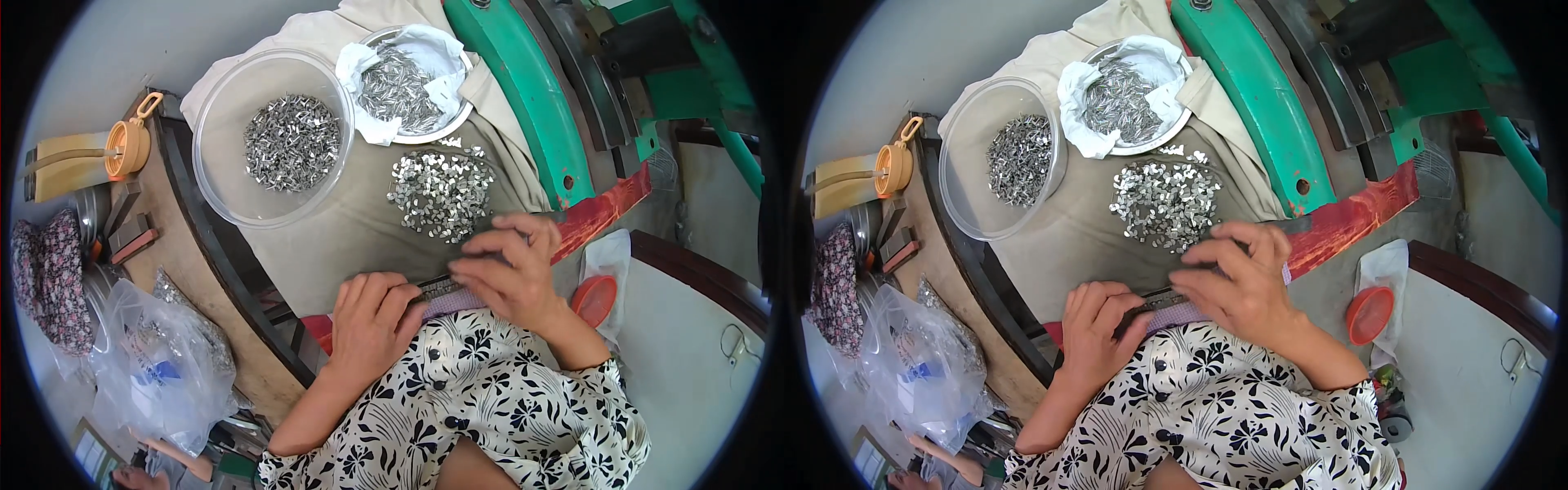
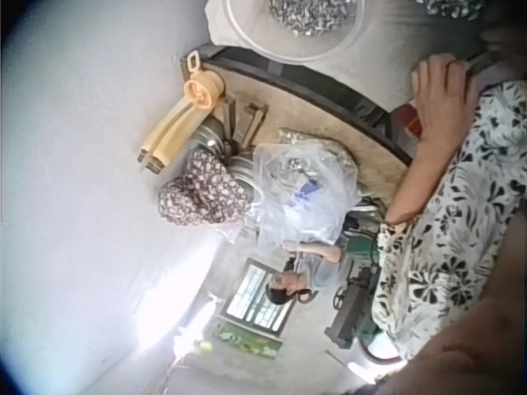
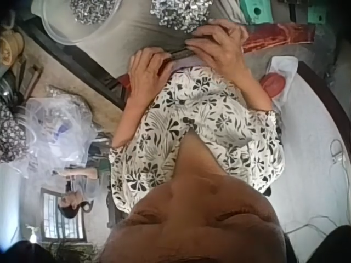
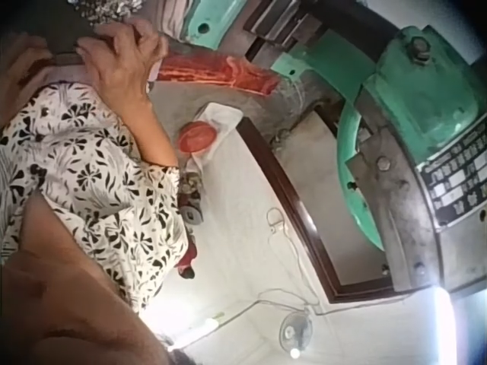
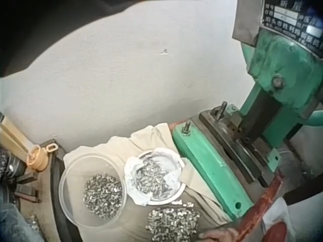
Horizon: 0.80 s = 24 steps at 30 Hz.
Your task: Manually assembling small metal components onto a toothed strip and using a press machine to secure them.
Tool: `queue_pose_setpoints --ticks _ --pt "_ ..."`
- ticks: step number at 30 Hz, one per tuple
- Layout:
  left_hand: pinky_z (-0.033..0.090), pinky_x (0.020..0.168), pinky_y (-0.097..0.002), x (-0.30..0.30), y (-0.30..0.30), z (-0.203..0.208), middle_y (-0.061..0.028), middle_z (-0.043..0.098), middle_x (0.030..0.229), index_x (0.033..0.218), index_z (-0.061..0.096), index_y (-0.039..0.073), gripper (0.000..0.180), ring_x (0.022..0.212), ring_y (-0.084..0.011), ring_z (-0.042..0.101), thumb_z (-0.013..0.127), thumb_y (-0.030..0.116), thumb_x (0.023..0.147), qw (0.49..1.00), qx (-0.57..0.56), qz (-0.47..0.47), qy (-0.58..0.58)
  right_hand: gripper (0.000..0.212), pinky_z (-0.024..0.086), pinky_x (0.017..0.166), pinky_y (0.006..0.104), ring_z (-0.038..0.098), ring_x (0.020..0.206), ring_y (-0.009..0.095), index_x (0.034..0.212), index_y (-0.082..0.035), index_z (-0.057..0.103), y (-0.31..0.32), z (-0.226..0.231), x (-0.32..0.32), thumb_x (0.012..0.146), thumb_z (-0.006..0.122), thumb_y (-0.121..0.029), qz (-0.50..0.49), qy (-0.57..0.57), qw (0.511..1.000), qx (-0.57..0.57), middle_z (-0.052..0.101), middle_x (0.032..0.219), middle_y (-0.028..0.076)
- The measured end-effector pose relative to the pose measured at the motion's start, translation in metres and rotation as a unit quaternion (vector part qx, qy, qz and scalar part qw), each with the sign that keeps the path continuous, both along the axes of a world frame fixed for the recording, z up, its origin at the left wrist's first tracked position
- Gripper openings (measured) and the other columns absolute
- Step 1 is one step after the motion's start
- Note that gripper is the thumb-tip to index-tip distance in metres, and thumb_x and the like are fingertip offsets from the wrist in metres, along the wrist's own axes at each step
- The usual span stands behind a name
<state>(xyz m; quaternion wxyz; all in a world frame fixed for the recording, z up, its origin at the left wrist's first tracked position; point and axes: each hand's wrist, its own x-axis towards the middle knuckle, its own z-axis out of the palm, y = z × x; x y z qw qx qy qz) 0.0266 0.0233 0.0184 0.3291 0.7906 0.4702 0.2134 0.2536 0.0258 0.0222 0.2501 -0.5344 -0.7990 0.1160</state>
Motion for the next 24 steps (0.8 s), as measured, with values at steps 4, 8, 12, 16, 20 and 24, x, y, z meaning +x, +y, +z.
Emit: queue_pose_setpoints --ticks 4,8,12,16,20,24 --pt "0.042 0.077 -0.0376 0.003 0.001 0.0 -0.0034 0.06 0.1 0.098 0.064 0.01 0.028 0.089 -0.0246 0.057 0.078 0.015 0.075 1.0 0.001 -0.002 -0.002 0.023 0.033 0.092 0.04 0.053 0.108 0.025 0.091 -0.022 0.076 0.032 -0.003 -0.006 0.068 0.081 -0.019 0.016 -0.028 0.999 0.028 0.065 0.102 -0.006" --pt "0.041 0.076 -0.0374 0.009 0.003 0.0 -0.0054 0.061 0.097 0.095 0.064 0.008 0.028 0.087 -0.0258 0.058 0.081 0.014 0.073 1.0 0.016 -0.009 -0.003 0.018 0.032 0.093 0.0405 0.053 0.11 0.023 0.085 -0.019 0.073 0.048 0.0 -0.008 0.067 0.078 -0.016 0.07 -0.06 0.996 0.012 0.064 0.105 -0.006" --pt "0.041 0.077 -0.0374 0.014 0.005 0.0 -0.0048 0.061 0.098 0.095 0.065 0.009 0.028 0.087 -0.0254 0.058 0.081 0.015 0.074 0.999 0.026 -0.019 -0.007 0.014 0.032 0.094 0.0413 0.053 0.112 0.024 0.08 -0.017 0.07 0.052 0.006 -0.009 0.067 0.077 -0.015 0.089 -0.073 0.993 -0.024 0.063 0.108 -0.005" --pt "0.041 0.077 -0.0375 0.02 0.006 -0.003 -0.0046 0.06 0.098 0.096 0.065 0.009 0.026 0.087 -0.0252 0.058 0.08 0.015 0.074 0.999 0.038 -0.03 -0.018 0.016 0.032 0.095 0.0419 0.052 0.112 0.026 0.08 -0.017 0.07 0.048 0.004 -0.007 0.067 0.077 -0.015 0.079 -0.018 0.996 -0.025 0.063 0.11 -0.004" --pt "0.042 0.076 -0.0372 0.024 0.009 -0.004 -0.0035 0.06 0.096 0.092 0.067 0.01 0.022 0.086 -0.0244 0.058 0.079 0.013 0.075 0.998 0.042 -0.041 -0.022 0.019 0.033 0.095 0.0424 0.051 0.11 0.03 0.082 -0.017 0.071 0.035 0.004 0.004 0.065 0.079 -0.016 0.071 0.028 0.996 -0.04 0.065 0.11 -0.002" --pt "0.042 0.076 -0.0367 0.027 0.009 -0.006 -0.0026 0.061 0.094 0.089 0.068 0.01 0.019 0.085 -0.0237 0.058 0.078 0.011 0.074 0.998 0.045 -0.036 -0.023 0.019 0.033 0.095 0.0415 0.05 0.111 0.03 0.081 -0.018 0.072 0.012 0.002 0.012 0.064 0.082 -0.018 0.045 0.051 0.997 -0.036 0.066 0.108 -0.002"
